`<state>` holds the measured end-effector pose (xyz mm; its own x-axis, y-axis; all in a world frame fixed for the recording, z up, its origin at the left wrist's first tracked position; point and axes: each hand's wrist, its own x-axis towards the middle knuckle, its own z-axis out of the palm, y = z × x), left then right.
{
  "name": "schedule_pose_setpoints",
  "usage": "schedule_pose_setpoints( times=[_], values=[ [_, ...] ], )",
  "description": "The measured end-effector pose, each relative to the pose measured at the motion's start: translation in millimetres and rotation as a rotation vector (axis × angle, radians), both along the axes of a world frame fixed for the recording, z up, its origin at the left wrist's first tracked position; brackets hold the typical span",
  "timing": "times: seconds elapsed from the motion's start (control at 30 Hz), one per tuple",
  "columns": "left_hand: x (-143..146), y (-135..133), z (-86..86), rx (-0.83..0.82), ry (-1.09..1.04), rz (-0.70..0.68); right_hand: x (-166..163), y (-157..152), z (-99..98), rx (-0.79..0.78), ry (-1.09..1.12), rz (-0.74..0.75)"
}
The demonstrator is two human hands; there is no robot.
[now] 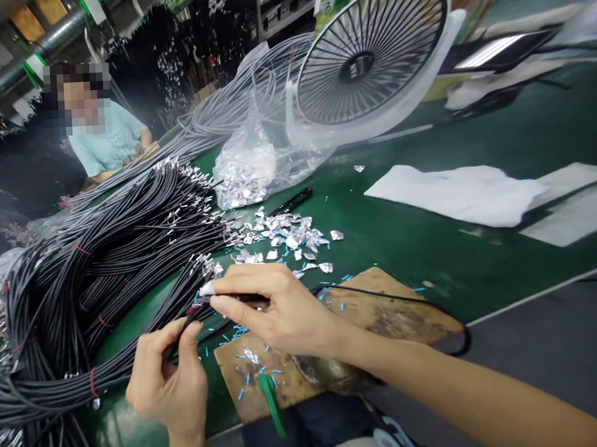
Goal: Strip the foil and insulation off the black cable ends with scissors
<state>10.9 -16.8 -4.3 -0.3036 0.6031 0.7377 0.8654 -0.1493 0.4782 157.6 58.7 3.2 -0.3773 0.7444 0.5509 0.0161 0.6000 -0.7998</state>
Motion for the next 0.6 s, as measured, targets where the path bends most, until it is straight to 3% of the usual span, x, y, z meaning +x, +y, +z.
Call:
schedule_pose_setpoints(
  times=[0.17,0.37,0.5,0.6],
  values=[
    [-3.5,2.2,6.5,-0.097,0.074,-0.039,-1.6,-0.7,-1.2,0.048,0.009,-0.015],
    [-14.1,3.4,9.7,-0.331,-0.295,-0.262,-1.0,-1.1,0.3,0.006,0.027,0.048],
    [-12.7,2.4,8.7,-0.313,-0.37,-0.275,-1.0,0.5,1.3,-0.132,0.073,0.042],
    [-6.4,3.1,4.3,-0.245,-0.253,-0.253,-2.5,1.6,2.0,-0.211,0.082,0.085]
  ],
)
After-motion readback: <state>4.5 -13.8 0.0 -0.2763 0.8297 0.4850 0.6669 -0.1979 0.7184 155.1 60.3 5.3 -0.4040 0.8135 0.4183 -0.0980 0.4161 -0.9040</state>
